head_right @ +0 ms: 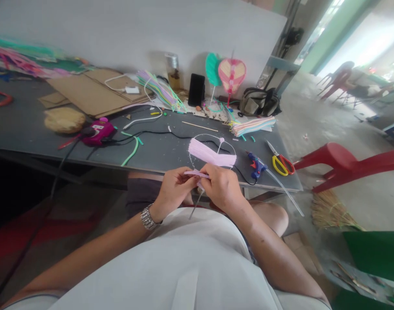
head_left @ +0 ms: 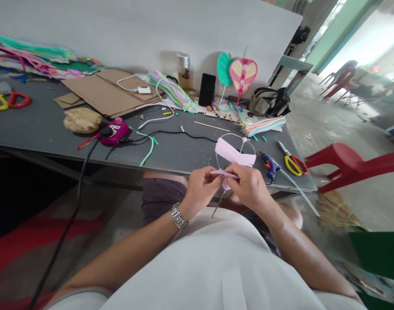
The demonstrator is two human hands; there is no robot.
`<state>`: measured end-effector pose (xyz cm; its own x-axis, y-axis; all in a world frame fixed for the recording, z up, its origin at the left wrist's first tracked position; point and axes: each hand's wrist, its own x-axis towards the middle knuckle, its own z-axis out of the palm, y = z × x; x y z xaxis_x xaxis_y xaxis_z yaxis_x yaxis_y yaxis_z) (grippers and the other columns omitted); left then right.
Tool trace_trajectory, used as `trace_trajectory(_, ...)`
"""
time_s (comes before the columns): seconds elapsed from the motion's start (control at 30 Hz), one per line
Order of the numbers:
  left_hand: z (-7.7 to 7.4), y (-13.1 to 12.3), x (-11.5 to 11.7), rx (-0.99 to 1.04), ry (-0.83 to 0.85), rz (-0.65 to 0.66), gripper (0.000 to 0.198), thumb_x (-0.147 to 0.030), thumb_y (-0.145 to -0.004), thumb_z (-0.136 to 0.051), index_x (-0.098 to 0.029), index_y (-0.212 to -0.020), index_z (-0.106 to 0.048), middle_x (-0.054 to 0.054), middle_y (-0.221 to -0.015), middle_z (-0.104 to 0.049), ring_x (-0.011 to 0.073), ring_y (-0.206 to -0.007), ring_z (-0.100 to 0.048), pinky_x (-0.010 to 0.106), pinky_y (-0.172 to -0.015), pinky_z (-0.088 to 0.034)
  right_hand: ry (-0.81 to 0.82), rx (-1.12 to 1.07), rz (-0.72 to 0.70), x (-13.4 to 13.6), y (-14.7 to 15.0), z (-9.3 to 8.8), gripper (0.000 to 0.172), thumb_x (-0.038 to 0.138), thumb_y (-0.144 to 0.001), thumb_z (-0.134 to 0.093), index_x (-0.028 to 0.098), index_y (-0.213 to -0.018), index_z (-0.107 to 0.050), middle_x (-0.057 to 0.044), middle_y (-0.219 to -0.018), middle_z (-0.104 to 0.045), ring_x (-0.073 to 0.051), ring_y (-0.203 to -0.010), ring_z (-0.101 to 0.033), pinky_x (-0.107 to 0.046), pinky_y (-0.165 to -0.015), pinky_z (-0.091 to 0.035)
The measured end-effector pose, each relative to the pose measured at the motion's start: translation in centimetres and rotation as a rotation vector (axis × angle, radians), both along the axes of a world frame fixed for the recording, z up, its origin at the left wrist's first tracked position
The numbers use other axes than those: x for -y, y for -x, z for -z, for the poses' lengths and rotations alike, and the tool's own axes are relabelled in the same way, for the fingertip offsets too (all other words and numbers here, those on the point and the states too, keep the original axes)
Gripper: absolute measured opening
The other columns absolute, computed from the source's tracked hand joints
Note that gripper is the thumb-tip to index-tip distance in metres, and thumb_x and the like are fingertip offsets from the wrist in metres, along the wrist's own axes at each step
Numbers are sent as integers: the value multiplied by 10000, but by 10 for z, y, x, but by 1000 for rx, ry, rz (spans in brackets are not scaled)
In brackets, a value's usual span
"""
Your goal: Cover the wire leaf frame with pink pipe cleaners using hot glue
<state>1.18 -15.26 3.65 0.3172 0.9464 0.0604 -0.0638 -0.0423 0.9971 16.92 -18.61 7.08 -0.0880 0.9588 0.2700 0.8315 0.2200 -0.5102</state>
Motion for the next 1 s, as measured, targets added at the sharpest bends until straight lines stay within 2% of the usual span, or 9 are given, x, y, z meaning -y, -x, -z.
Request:
trace_trajectory(0.1, 0, 0, -1, 29, 34, -10, 243, -305, -772, -716, -179, -602, -597, -27, -549, -568, 110, -524, -513, 208, -500, -375, 21, -3, 15, -2, 0, 1, 121, 158, -855, -594, 190, -808, -702, 2, -689, -704, -129, -596, -572, -238, -618, -384)
trace_trajectory(0.33, 0, 1, -3, 102, 103, 21, 164, -294, -753, -738, -164, -665, -691, -1, -609, -633, 126, -575, -546, 212, -519, -409, 76, -66, -82, -3, -6, -10, 164, 148, -915, -581, 179, -879, -738, -8, -753, -729, -122, -641, -586, -224, -620, -381)
trace_trajectory(0.53, -1, 1, -1, 91, 117, 31, 182, -328, -797, -708, -188, -681, -694, -27, -518, -555, 129, -502, -522, 218, -467, -350, 104, 41, -82, -7, -4, -18, 162, 144, -911, -592, 196, -863, -738, -8, -769, -739, -131, -664, -611, -234, -643, -380)
trace_trajectory(0.77, 2, 3, -5, -12, 59, -43, 183, -283, -750, -694, -183, -610, -630, -57, -487, -482, 90, -460, -402, 213, -458, -286, 56, 186, -59, -14, 2, -8, 77, 176, -848, -639, 203, -802, -695, -19, -759, -740, -146, -637, -599, -248, -631, -367)
trace_trajectory(0.9, 2, 2, -5, 7, 90, -37, 203, -284, -745, -687, -189, -596, -588, -65, -476, -459, 86, -453, -390, 210, -457, -280, 48, 130, -36, -15, 3, -2, 54, 184, -823, -640, 192, -803, -690, -6, -708, -710, -136, -598, -557, -246, -602, -344)
trace_trajectory(1.0, 1, 2, -4, 52, 127, -35, 229, -304, -754, -696, -193, -599, -569, -63, -478, -454, 84, -448, -386, 209, -453, -267, 62, 27, -43, -14, 2, -4, 95, 165, -831, -612, 188, -795, -697, 11, -683, -691, -119, -578, -528, -239, -591, -338)
